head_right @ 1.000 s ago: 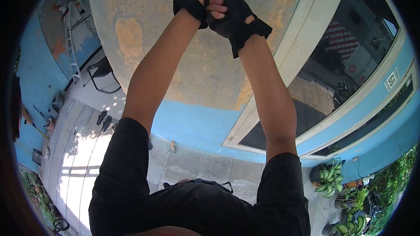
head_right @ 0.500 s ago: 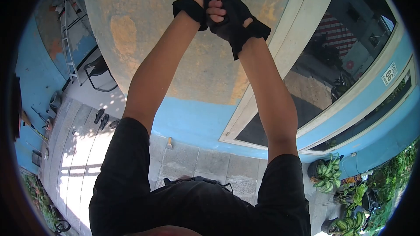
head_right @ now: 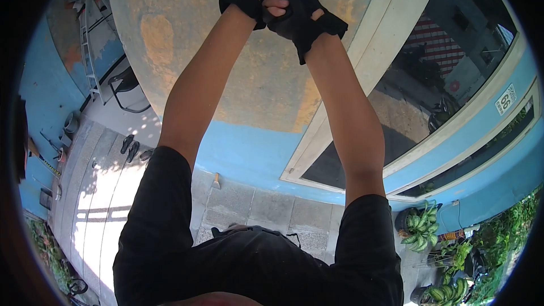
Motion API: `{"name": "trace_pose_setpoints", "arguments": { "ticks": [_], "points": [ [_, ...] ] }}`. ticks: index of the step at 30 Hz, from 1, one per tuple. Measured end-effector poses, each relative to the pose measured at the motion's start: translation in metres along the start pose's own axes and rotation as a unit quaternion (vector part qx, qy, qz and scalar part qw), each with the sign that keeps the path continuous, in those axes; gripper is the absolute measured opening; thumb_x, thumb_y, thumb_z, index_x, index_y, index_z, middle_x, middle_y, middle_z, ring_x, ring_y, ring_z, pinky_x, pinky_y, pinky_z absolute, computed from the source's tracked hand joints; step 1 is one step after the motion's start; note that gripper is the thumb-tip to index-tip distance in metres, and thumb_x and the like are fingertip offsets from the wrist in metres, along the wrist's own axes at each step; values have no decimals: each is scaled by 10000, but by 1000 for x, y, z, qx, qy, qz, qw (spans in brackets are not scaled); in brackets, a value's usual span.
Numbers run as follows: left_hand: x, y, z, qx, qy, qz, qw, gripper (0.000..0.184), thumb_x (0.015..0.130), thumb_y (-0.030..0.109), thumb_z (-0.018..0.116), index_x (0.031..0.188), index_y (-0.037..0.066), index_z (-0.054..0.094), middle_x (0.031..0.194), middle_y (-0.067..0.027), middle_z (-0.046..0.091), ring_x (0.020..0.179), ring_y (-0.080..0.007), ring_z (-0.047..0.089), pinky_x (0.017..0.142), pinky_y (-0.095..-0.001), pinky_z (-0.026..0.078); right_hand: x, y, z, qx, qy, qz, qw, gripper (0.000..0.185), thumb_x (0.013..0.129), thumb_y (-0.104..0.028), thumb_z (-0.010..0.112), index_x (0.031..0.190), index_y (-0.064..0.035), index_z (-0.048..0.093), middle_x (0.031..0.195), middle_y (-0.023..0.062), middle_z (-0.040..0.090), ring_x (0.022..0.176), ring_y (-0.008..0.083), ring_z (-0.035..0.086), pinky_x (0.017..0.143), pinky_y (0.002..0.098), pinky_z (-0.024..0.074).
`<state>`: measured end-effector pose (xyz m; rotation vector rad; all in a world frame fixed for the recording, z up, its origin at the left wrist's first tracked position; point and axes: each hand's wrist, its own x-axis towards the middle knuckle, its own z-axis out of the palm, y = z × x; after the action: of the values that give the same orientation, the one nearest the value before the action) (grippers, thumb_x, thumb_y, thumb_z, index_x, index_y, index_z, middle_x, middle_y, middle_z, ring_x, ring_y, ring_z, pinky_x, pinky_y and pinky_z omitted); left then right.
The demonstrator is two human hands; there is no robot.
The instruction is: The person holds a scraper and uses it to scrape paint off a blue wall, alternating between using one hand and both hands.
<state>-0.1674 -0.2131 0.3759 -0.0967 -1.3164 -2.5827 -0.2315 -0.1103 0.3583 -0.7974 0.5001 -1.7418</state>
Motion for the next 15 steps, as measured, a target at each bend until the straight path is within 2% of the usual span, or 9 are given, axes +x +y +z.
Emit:
{"name": "trace_pose_setpoints", "arguments": {
  "ticks": [2,4,5,7,9,10,12,13,15],
  "points": [
    [18,2,-5,44,107,46,992,459,879,567,449,696,151,516,456,17,361,309,-158,255,328,-339,256,-1,-4,-5,4,-56,20,998,64,991,-166,484,947,-158,530,643,-15,439,465,75,377,388,214,290],
    [83,7,-41,152,175,321,918,462,878,571,456,703,150,528,470,8,398,305,-175,292,326,-347,308,17,-8,-5,10,-37,14,999,73,993,-169,480,939,-164,528,642,-16,437,466,76,380,389,213,292],
    [70,16,-35,153,172,323,918,462,878,571,456,703,150,528,470,8,398,305,-175,292,326,-347,308,23,-10,-4,16,-12,9,1000,82,995,-173,476,931,-170,526,642,-17,435,468,77,383,389,212,294],
    [22,32,-24,1,-48,12,999,470,884,572,468,714,140,542,469,13,400,304,-173,295,320,-332,306,24,-9,7,6,-6,4,1000,83,997,-177,475,936,-180,531,644,-18,434,470,78,386,391,208,295],
    [35,20,-31,-33,-109,-10,993,468,890,567,468,687,150,533,450,27,366,305,-153,272,311,-312,263,18,-3,4,1,-3,-2,1000,84,998,-180,474,941,-190,535,645,-20,434,472,78,389,393,205,296],
    [71,9,-33,-23,14,129,991,475,891,571,464,672,154,520,443,33,346,308,-143,254,315,-303,237,13,-1,-6,13,-25,2,1000,80,995,-173,476,936,-178,530,649,-19,435,474,78,392,395,205,302],
    [103,-2,-27,-7,252,390,886,489,893,578,456,641,160,493,429,45,305,315,-124,218,323,-286,186,13,2,-8,20,-36,-15,999,82,989,-148,473,921,-124,512,651,-12,438,478,77,397,398,207,313],
    [96,7,-30,-6,252,392,885,489,893,578,456,641,160,493,429,45,305,315,-124,218,323,-286,186,18,-1,-4,20,-38,-15,999,82,989,-148,473,921,-124,512,651,-12,438,478,77,397,398,207,313],
    [12,30,-10,-6,-27,16,999,516,895,589,447,620,154,476,431,39,286,328,-123,209,346,-280,182,23,-6,12,13,-14,-28,999,70,986,-137,471,945,-139,528,648,-13,441,480,72,396,399,208,309]
  ]
}}
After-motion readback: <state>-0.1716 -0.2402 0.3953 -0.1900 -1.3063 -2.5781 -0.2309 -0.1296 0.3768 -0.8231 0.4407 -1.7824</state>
